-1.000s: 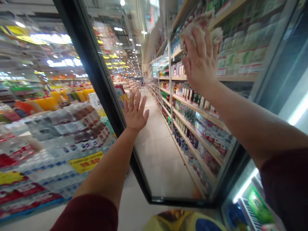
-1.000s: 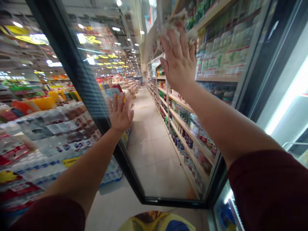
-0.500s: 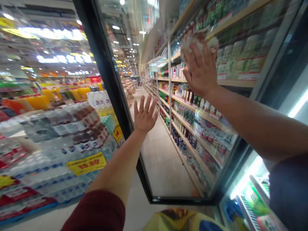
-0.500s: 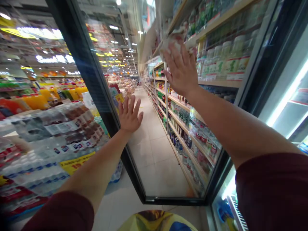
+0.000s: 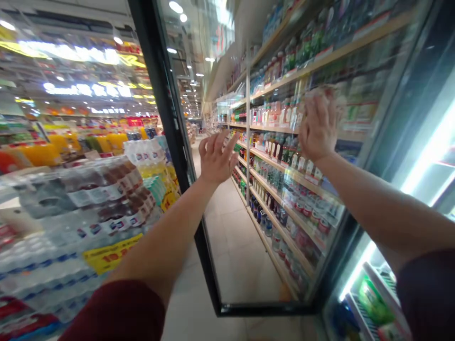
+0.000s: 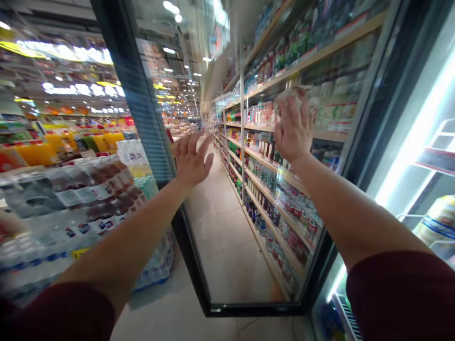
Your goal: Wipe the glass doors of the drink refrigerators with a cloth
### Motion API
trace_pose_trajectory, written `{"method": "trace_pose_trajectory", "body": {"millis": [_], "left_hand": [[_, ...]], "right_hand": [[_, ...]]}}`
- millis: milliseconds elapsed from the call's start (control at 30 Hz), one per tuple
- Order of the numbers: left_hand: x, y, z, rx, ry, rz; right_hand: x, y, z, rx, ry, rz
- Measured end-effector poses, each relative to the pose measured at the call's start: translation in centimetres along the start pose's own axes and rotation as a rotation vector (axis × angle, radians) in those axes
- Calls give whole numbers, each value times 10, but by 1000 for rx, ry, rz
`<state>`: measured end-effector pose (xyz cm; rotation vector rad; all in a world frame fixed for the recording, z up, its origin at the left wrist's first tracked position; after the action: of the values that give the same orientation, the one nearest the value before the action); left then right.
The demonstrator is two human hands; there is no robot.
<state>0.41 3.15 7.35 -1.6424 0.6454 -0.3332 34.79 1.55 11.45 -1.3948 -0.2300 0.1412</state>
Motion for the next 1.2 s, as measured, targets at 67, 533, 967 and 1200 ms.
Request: {"method": "trace_pose_trajectory", "body": {"millis": [67,533,967,1200], "left_hand": [[2,-34,1,64,28,24],[-1,-62,15,114,153,-17],[-8,-63,30,122,142,-6],[-10,-64,33,112,162,-20]], "right_hand": [[-2,7,-5,-117,-24,-201],[-4,34,-6,-122,46,-160],[0,40,-3,-51,92,-127],[20,-23,6,-181,33,-346]]}}
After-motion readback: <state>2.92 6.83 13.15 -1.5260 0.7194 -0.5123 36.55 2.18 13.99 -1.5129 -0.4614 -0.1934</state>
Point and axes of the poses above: each hand's wrist, its own y-axis away from the middle knuckle, its own z-axis out of the palm, x = y × z, the point moved 1 cm from there along -y, towards the middle knuckle, and after that the axes turned 12 degrees about x, right-handed, at the moved point
